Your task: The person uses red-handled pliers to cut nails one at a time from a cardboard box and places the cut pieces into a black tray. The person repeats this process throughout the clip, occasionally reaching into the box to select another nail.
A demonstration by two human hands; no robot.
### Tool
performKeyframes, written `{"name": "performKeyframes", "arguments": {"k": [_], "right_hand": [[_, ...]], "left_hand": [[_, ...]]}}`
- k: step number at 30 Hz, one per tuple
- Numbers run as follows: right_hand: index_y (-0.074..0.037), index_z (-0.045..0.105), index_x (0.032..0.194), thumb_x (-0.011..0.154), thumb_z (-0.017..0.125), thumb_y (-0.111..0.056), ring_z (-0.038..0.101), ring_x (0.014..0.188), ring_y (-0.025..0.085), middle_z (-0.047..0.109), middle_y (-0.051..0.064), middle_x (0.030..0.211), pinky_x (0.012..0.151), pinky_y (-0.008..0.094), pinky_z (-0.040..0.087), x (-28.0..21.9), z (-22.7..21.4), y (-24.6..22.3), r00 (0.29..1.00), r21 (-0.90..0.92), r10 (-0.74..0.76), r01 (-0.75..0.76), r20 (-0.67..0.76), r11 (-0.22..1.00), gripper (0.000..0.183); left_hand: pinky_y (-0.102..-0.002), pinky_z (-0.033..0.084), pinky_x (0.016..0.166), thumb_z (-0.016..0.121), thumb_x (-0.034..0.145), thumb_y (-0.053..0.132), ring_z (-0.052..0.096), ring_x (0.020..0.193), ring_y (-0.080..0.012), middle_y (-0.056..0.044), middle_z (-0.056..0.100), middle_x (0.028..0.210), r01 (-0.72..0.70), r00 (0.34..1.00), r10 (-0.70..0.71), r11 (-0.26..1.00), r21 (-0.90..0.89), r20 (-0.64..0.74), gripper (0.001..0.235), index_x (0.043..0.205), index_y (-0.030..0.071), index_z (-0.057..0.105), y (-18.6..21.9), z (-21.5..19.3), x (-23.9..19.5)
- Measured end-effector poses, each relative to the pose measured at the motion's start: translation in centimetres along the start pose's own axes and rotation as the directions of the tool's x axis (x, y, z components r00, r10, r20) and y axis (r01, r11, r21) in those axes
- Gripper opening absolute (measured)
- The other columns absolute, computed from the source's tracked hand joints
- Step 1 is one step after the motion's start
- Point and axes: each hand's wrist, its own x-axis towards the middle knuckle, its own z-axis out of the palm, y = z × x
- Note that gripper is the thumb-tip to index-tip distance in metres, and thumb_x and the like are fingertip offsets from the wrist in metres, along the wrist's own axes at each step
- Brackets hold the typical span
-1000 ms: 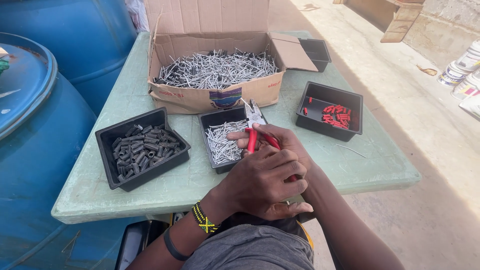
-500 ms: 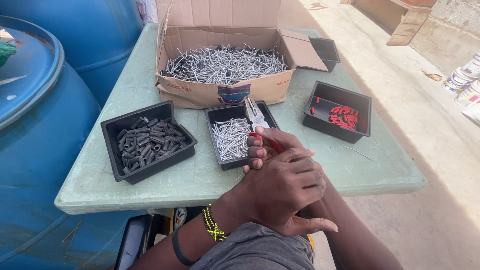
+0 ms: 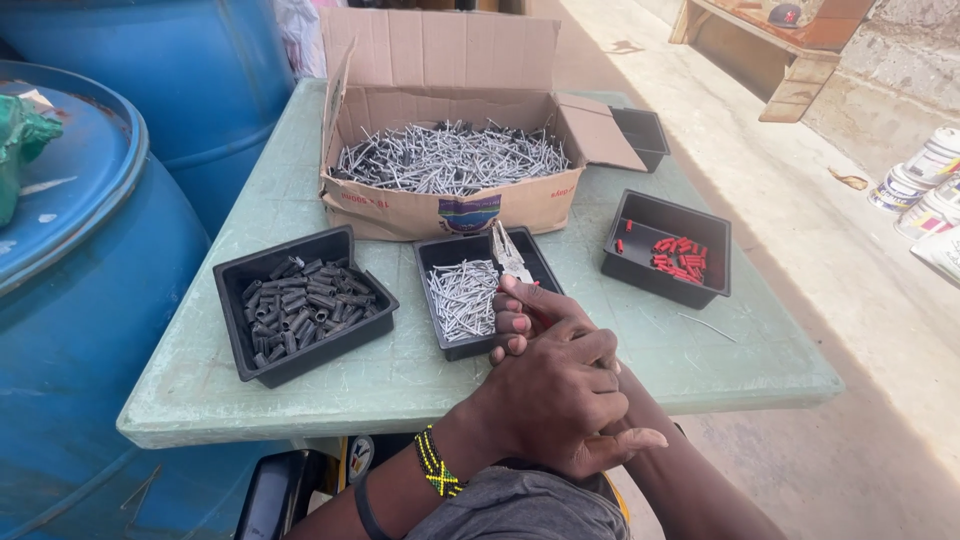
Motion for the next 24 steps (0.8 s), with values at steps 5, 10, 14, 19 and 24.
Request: {"name": "performKeyframes", "arguments": {"k": [5,10,14,19,24], "right_hand": [[-0.016,0.041,0.078,0.105,0.056,-0.043,0.049,0.051,0.01,0.039,-0.005,0.06,0.066,0.03,0.056,0.6,-0.1,0.1,0.999,-0.028,-0.026,0.027,0.028,0.999,0.041],[-0.016,0.042,0.078,0.105,0.057,-0.042,0.053,0.051,0.013,0.043,-0.004,0.058,0.067,0.033,0.057,1.1,-0.5,0.2,0.998,-0.007,-0.057,0.057,0.023,0.998,0.041],[-0.016,0.043,0.078,0.105,0.055,-0.044,0.054,0.052,0.014,0.043,-0.004,0.06,0.066,0.033,0.056,1.1,-0.5,0.1,0.996,-0.01,-0.046,0.047,0.074,0.999,0.041],[-0.017,0.042,0.075,0.108,0.051,-0.041,0.054,0.052,0.013,0.043,-0.004,0.06,0.066,0.033,0.055,1.5,-1.4,0.2,0.985,0.017,-0.037,0.035,0.166,0.999,0.042],[-0.017,0.042,0.081,0.103,0.057,-0.047,0.047,0.049,0.009,0.039,-0.006,0.062,0.061,0.029,0.053,-2.3,4.3,0.6,0.993,0.003,-0.082,0.083,-0.08,0.997,0.04]], "left_hand": [[-0.049,0.041,0.07,0.067,0.1,0.037,0.052,0.079,-0.0325,-0.012,0.055,0.061,-0.004,0.999,0.006,0.999,0.051,-0.039,0.055,0.057,0.005,0.054,-0.1,0.3,-0.3],[-0.047,0.043,0.068,0.071,0.1,0.031,0.051,0.077,-0.0317,-0.01,0.053,0.06,-0.012,0.995,0.019,0.997,0.076,-0.097,0.054,0.057,0.006,0.05,-0.4,0.5,-0.8],[-0.046,0.043,0.068,0.071,0.102,0.031,0.05,0.076,-0.0298,-0.007,0.051,0.061,-0.037,0.992,0.052,0.99,0.136,-0.111,0.053,0.058,0.008,0.05,-0.6,0.7,-0.9],[-0.044,0.041,0.067,0.071,0.104,0.03,0.047,0.069,-0.0294,-0.007,0.045,0.056,-0.068,0.991,0.086,0.984,0.167,-0.104,0.056,0.058,0.008,0.047,-0.7,0.7,-0.5],[-0.048,0.045,0.074,0.061,0.108,0.026,0.05,0.077,-0.0313,-0.011,0.048,0.064,-0.115,0.993,0.116,0.993,0.034,-0.031,0.05,0.063,0.005,0.052,0.5,-1.2,0.5]]}}
